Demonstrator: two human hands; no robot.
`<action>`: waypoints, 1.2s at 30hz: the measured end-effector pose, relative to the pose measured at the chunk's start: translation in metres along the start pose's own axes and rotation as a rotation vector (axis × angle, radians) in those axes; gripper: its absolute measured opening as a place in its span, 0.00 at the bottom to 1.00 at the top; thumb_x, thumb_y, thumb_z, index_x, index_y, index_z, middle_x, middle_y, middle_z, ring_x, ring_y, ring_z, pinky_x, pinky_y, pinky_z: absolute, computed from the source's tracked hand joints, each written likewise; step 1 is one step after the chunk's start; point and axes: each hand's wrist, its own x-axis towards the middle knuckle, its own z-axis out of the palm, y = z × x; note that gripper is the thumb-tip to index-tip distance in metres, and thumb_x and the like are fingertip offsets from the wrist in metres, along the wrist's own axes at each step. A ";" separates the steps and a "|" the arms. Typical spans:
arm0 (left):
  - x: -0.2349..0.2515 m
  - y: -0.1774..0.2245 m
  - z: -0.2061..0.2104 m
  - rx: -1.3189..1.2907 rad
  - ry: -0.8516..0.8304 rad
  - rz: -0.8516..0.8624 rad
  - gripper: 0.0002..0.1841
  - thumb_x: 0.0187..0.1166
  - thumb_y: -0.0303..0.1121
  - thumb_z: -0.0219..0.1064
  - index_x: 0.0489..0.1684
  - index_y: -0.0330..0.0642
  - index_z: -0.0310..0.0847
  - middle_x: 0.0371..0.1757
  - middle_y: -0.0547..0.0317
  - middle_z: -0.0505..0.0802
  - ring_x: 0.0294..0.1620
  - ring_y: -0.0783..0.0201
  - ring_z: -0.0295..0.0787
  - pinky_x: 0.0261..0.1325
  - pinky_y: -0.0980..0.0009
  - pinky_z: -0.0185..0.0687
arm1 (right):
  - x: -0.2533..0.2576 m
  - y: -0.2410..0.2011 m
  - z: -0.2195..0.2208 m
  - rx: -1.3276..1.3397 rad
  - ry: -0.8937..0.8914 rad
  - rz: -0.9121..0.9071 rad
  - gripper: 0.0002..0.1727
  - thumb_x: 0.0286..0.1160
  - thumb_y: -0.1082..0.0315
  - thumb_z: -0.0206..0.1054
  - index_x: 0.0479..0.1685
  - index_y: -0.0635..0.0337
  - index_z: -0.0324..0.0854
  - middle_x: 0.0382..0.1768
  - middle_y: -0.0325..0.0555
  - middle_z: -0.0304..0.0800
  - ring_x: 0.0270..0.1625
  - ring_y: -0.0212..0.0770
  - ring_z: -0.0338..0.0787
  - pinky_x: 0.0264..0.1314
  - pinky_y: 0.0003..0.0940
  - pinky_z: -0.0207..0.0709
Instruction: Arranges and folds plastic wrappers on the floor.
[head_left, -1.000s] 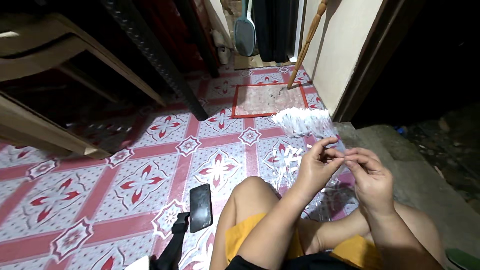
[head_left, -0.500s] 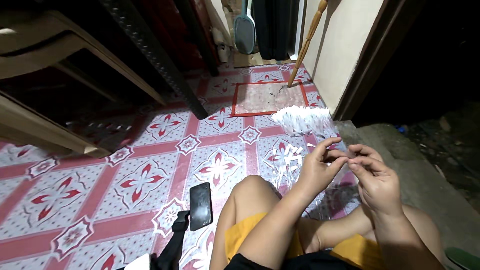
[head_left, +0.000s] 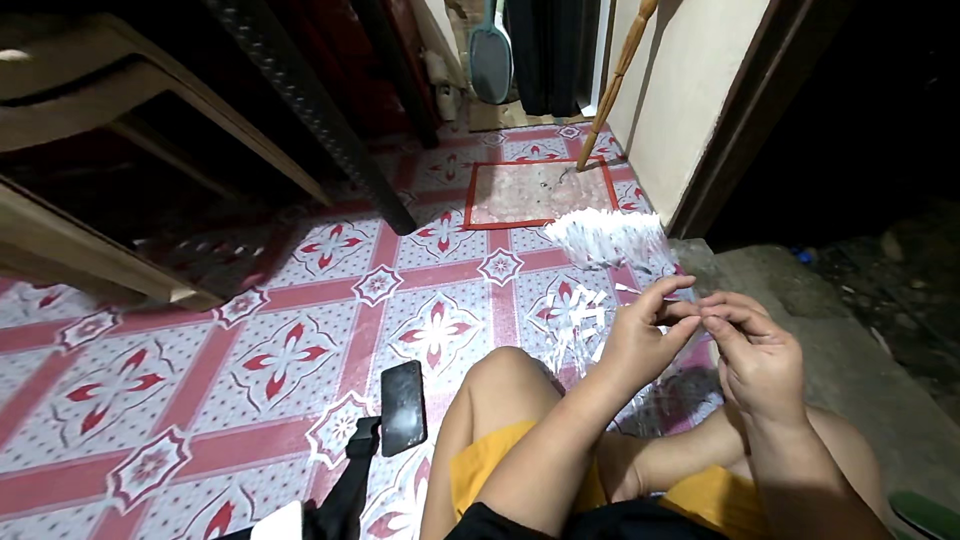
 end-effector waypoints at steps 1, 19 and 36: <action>0.000 -0.001 0.001 0.002 -0.010 0.001 0.28 0.77 0.30 0.75 0.78 0.40 0.73 0.48 0.57 0.97 0.47 0.61 0.97 0.61 0.60 0.94 | 0.000 0.002 -0.001 0.000 0.001 -0.002 0.08 0.75 0.73 0.73 0.49 0.64 0.90 0.57 0.50 0.90 0.61 0.48 0.89 0.62 0.40 0.88; -0.003 -0.007 0.007 0.204 -0.010 0.066 0.28 0.82 0.34 0.71 0.82 0.45 0.73 0.56 0.64 0.96 0.53 0.68 0.96 0.64 0.64 0.94 | 0.002 0.014 0.004 0.043 0.048 0.002 0.10 0.75 0.73 0.73 0.51 0.64 0.87 0.54 0.50 0.90 0.57 0.46 0.90 0.58 0.40 0.89; -0.004 -0.011 0.001 0.331 -0.018 0.035 0.35 0.81 0.39 0.72 0.89 0.55 0.64 0.51 0.69 0.96 0.48 0.73 0.94 0.57 0.69 0.93 | -0.002 0.011 0.012 0.058 0.076 0.099 0.10 0.73 0.71 0.76 0.49 0.63 0.90 0.52 0.49 0.91 0.55 0.45 0.90 0.56 0.39 0.89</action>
